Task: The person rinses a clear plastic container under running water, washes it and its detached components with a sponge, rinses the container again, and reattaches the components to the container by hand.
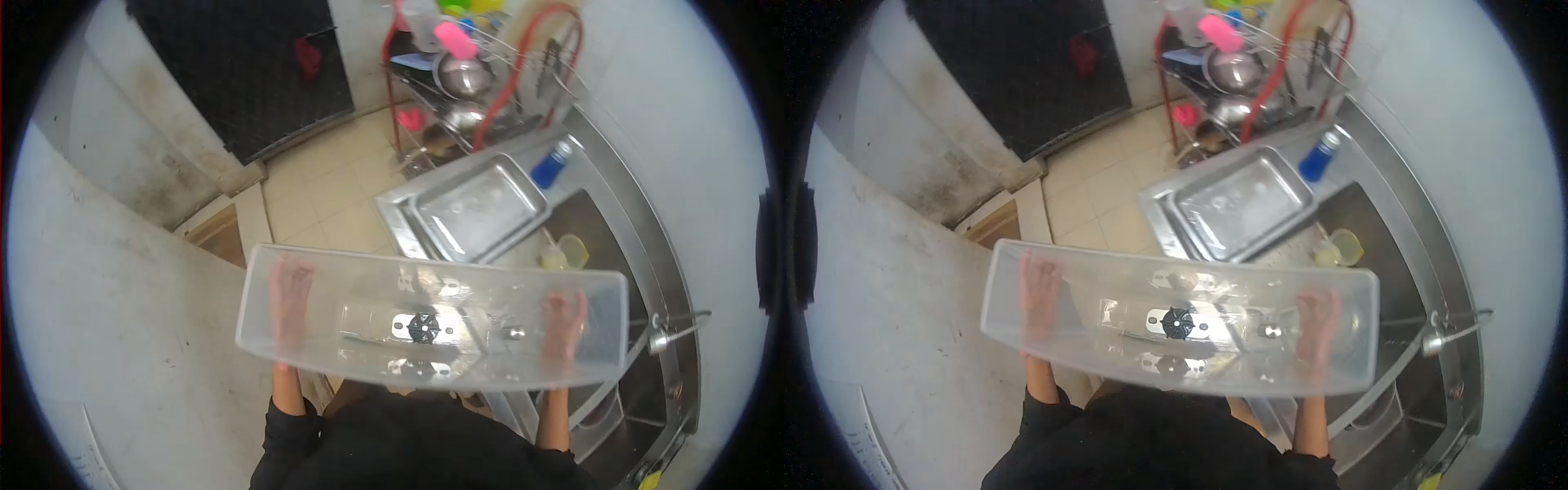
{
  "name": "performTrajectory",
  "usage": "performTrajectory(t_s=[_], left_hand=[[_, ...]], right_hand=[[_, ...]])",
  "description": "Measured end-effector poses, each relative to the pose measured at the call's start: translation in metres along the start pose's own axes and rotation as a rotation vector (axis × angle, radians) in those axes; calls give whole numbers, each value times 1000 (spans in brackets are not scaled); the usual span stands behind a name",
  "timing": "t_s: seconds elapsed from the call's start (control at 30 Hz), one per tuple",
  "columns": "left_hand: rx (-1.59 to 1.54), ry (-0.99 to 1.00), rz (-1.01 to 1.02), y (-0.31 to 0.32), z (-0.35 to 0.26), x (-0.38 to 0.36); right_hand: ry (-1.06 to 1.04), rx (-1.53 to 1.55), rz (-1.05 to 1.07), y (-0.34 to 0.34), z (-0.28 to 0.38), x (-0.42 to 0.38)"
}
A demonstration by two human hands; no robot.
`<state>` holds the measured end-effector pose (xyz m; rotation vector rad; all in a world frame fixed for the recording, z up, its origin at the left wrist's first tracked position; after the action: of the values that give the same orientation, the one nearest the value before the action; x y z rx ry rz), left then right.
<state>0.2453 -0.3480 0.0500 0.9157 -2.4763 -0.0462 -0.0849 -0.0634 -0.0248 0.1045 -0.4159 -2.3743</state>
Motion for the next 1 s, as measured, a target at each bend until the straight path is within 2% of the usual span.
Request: performTrajectory(t_s=[0.07, 0.1, 0.17, 0.2, 0.23, 0.27, 0.3, 0.33, 0.37, 0.4, 0.47, 0.57, 0.63, 0.77, 0.8, 0.83, 0.87, 0.93, 1.0], left_hand=[[66, -298, -555, -54, -16, 2], [64, -48, -321, -78, -27, 8], [87, 225, -71, -118, -58, 31], [58, -18, -221, -131, -67, 52], [21, -269, -366, -151, -68, 62], [13, -265, -360, -174, -71, 72], [21, -149, -142, -186, -77, 87], [16, -33, 81, -194, -82, 100], [-16, -33, 106, -210, -80, 112], [-9, -40, 93, -229, -80, 126], [-25, -45, 117, -264, -74, 161], [82, -24, 154, -329, -70, 207], [41, 38, 224, -371, -63, 238], [-11, 172, 208, -463, -34, 296], [49, 98, 180, -503, -17, 307], [59, 114, 118, -532, -15, 318], [59, 130, 57, -554, -11, 324], [86, 200, -132, -605, -7, 316], [136, 246, -280, -654, -3, 296]], right_hand=[[-94, -22, -69, 46, 11, 5], [-75, -26, -46, 76, 14, 6], [-302, -68, 167, 149, 32, 16], [-390, -76, 242, 180, 39, 20], [-244, -114, 94, 198, 35, 24], [-96, -155, -60, 215, 29, 25], [-102, -166, -73, 238, 30, 25], [-213, -163, 99, 271, 35, 24], [-325, -167, 265, 302, 40, 22], [-213, -202, 75, 315, 29, 25], [-230, -198, 43, 333, 1, 35], [-41, -179, -138, 394, -36, 78], [-340, -102, 56, 434, -56, 115], [-366, -20, 229, 504, -107, 243], [-368, 5, 305, 529, -119, 280], [-279, -70, 233, 561, -129, 316], [-323, -14, 375, 578, -149, 359], [-268, -61, 393, 618, -199, 449], [-185, -5, 414, 693, -228, 501]])
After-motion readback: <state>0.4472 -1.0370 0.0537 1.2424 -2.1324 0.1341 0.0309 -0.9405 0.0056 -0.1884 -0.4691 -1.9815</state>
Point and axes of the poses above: each hand's wrist, its own x-axis towards the middle knuckle, its own y-axis out of the palm, z = x × y, the point moved 5 cm from there along x, towards the middle knuckle, and after that the axes turned 9 degrees about z, right-handed, at the moved point
